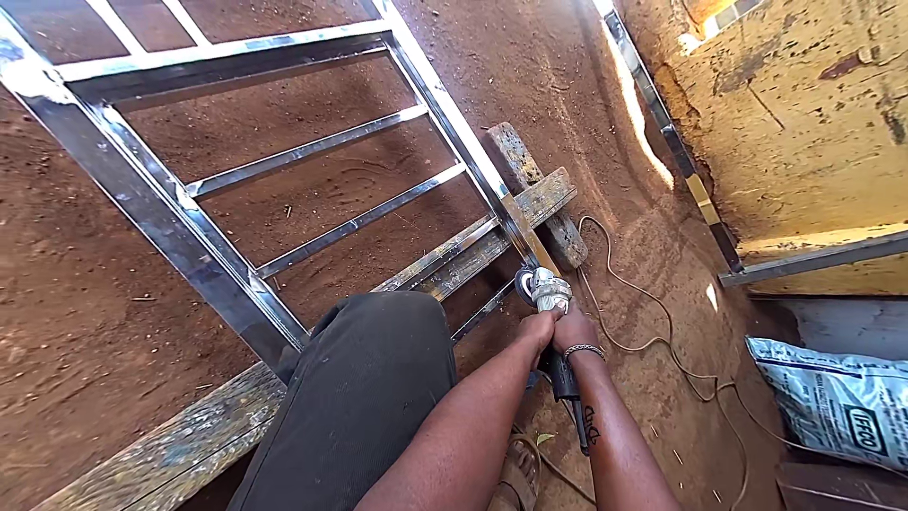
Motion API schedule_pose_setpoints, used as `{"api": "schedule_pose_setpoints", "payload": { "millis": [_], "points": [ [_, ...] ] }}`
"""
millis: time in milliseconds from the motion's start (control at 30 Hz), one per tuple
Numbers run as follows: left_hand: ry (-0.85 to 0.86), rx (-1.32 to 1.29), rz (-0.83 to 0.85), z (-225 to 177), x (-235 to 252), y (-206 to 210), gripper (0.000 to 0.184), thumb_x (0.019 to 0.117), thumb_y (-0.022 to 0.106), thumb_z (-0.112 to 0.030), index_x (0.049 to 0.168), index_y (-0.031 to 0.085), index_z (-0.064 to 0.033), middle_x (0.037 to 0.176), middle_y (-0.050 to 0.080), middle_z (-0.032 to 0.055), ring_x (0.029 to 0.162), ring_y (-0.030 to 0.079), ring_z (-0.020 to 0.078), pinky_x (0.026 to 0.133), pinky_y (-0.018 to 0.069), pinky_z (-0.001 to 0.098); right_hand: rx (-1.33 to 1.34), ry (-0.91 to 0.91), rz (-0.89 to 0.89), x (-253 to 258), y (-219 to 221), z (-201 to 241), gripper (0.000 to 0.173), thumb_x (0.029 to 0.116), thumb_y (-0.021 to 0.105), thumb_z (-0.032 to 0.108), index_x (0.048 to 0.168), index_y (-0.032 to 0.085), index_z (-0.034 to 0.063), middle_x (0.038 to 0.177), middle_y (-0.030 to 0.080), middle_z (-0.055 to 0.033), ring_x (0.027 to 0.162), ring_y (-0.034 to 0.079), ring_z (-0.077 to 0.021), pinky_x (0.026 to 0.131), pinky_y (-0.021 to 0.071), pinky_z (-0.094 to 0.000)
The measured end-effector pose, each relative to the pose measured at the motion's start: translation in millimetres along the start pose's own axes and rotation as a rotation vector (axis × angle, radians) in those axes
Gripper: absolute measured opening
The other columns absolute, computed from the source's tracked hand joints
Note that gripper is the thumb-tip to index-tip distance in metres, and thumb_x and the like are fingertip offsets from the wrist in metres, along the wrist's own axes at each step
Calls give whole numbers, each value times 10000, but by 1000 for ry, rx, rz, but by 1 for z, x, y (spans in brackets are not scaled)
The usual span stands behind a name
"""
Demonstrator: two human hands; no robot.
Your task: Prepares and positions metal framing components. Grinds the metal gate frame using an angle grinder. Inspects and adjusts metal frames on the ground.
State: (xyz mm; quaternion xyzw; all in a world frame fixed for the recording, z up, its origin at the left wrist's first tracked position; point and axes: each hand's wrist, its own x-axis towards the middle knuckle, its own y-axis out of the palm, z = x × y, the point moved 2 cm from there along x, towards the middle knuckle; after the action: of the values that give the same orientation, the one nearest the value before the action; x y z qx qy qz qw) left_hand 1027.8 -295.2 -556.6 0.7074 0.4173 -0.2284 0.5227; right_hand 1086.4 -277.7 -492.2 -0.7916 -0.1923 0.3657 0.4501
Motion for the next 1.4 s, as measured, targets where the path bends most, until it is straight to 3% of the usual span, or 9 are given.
{"api": "schedule_pose_setpoints", "payload": {
  "millis": [67,133,400,633,867,1067,1167,1400],
  "points": [
    [-2,-8,-1,0,0,0,798,941,515,-748,1263,675,-35,1314,639,218,1239,603,357,1029,473,600,3,-6,-7,0,1,-1,589,1081,456,349,1614,320,141,1267,675,-236,1202,649,-397,1006,511,-567],
    [-10,-36,-9,-1,5,0,801,925,524,-765,1239,675,-44,1244,661,221,1149,648,363,937,530,602,11,-12,-10,4,1,1,601,1082,450,369,1624,300,158,1266,677,-227,1197,652,-395,1000,516,-569],
    [-11,-27,-5,0,2,-1,803,931,515,-761,1261,672,-45,1291,647,211,1215,616,351,1003,489,600,-20,-12,-4,1,1,2,598,1077,459,354,1618,311,149,1258,679,-238,1200,650,-398,1001,511,-570],
    [-5,-77,7,0,0,-3,772,940,524,-741,1253,667,-49,1214,669,217,1113,656,352,915,536,583,-7,-11,8,1,0,3,623,1078,447,381,1633,279,156,1266,676,-236,1205,647,-395,1009,506,-571],
    [-14,-47,-23,1,1,-2,785,924,528,-762,1226,682,-55,1206,673,212,1112,660,346,916,540,577,6,-8,1,3,4,2,618,1083,445,362,1641,259,172,1258,674,-248,1190,652,-409,993,516,-576],
    [8,36,-33,11,8,-1,821,924,513,-772,1248,678,-36,1280,656,220,1203,623,361,1003,488,601,33,8,-18,1,13,-5,614,1085,447,356,1643,258,180,1209,697,-233,1153,674,-393,970,533,-560],
    [27,39,-56,13,15,-3,830,911,537,-774,1287,652,-44,1296,648,213,1221,616,360,1010,490,605,58,11,-25,4,18,-3,616,1096,420,354,1658,205,224,1196,698,-239,1137,680,-400,955,539,-573],
    [48,30,-50,26,18,-2,851,927,529,-758,1350,604,-23,1314,632,238,1225,607,375,1019,476,606,91,4,-46,1,30,-12,638,1085,456,332,1658,202,216,1162,705,-242,1109,689,-407,941,546,-575]
  ]
}}
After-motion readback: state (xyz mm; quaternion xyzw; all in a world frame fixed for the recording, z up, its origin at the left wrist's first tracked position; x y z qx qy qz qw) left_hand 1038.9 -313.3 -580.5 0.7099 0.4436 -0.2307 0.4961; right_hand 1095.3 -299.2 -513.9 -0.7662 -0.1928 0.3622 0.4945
